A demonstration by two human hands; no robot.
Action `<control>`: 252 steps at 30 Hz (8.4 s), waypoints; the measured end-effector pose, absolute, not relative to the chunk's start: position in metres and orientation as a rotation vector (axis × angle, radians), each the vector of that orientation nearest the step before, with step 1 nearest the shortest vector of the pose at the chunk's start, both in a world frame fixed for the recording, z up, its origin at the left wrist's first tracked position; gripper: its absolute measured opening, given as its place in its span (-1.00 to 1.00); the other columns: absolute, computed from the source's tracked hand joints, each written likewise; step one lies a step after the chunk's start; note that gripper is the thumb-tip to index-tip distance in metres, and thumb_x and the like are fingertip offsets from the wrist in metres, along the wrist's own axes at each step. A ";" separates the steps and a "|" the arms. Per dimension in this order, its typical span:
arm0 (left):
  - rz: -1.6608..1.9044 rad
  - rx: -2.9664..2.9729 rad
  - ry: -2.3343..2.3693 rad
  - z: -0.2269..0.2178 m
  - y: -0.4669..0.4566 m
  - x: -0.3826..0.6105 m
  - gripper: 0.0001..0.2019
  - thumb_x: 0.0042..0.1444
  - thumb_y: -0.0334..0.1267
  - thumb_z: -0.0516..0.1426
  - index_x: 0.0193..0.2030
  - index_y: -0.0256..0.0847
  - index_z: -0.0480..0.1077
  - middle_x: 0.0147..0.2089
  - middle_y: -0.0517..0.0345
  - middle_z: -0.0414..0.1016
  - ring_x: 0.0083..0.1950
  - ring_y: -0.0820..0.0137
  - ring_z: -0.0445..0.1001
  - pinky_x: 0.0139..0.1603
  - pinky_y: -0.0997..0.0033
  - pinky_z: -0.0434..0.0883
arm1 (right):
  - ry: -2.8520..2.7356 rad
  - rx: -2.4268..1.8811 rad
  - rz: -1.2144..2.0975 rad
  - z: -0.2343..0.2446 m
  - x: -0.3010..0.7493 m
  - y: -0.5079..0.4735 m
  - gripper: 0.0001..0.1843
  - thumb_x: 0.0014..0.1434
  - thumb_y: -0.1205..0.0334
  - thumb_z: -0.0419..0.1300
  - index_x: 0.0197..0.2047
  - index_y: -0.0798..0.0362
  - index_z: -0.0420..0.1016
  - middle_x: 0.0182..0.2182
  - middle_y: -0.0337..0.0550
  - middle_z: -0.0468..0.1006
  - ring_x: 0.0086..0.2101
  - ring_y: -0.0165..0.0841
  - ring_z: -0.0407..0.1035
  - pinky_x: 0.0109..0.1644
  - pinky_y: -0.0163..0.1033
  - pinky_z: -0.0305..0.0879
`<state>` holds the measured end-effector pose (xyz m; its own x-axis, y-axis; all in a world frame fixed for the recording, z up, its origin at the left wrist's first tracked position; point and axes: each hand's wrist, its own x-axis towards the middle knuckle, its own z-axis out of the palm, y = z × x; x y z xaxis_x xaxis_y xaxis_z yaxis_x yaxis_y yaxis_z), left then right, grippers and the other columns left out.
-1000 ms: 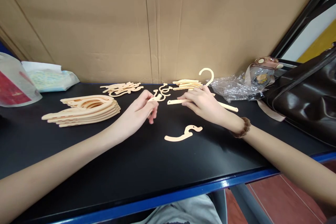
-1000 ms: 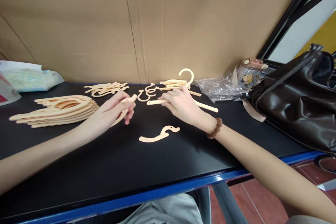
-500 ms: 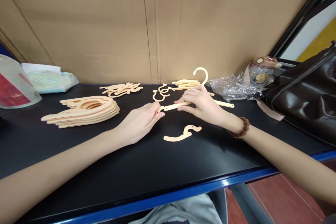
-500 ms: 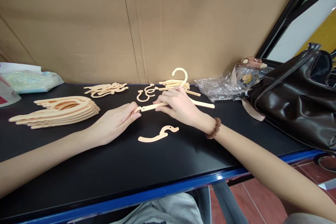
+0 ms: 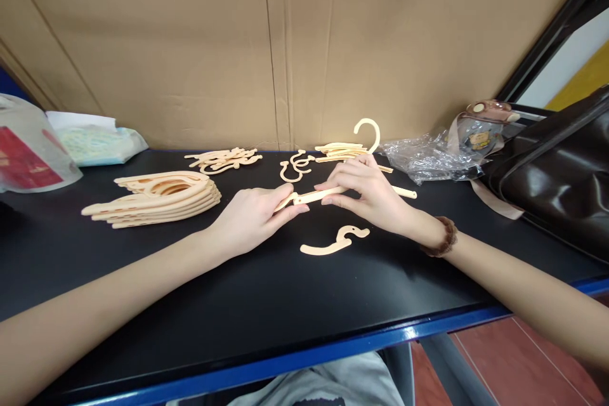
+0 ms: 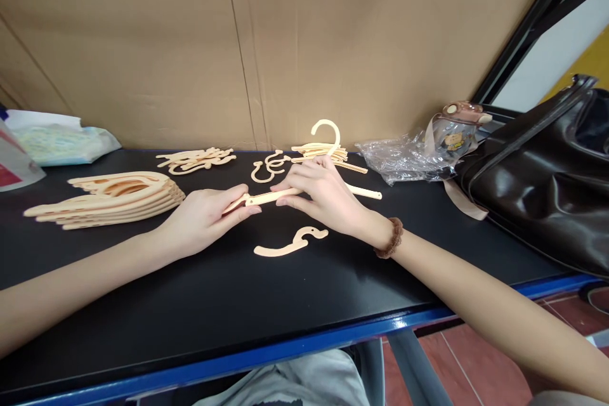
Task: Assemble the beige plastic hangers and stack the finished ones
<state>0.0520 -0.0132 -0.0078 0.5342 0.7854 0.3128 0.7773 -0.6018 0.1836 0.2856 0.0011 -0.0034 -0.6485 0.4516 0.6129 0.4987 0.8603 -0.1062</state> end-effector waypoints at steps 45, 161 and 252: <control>0.064 3.173 1.515 -0.012 -0.017 0.054 -0.46 0.36 -0.05 -0.28 -0.34 -0.26 0.39 -0.47 0.01 0.54 -0.51 0.19 0.50 -0.60 0.38 0.04 | -2.568 -0.735 -0.111 -0.005 0.283 -0.005 -0.67 0.35 0.14 0.01 -0.05 0.11 0.52 -0.34 -0.13 0.48 -0.32 -0.36 0.33 -0.23 -0.28 0.23; 0.538 2.522 1.668 -0.027 0.002 0.045 -0.63 0.10 -0.42 -0.12 -0.03 -0.15 0.37 0.05 0.10 0.40 0.06 0.16 0.24 0.10 0.04 0.25 | -2.689 -1.043 -0.125 -0.009 0.285 -0.003 -0.59 0.22 -0.04 0.15 -0.01 0.05 0.54 -0.14 -0.08 0.50 -0.17 -0.24 0.38 -0.08 -0.14 0.26; 0.799 2.583 1.214 -0.022 -0.029 0.066 -0.74 0.24 -0.10 0.07 -0.34 -0.14 0.07 -0.39 0.33 0.19 -0.48 0.52 0.15 -0.49 0.52 0.10 | -2.439 -0.906 0.922 0.007 0.284 -0.015 -0.72 0.33 -0.03 0.00 -0.13 0.02 0.21 -0.60 -0.45 0.11 -0.56 -0.51 -0.06 -0.50 -0.37 -0.08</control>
<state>0.0659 -0.0291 -0.0220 0.5227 0.7561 0.3939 0.6609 -0.6512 0.3730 0.2837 -0.0150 0.0069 -0.7204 0.6836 0.1175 0.4349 0.5771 -0.6912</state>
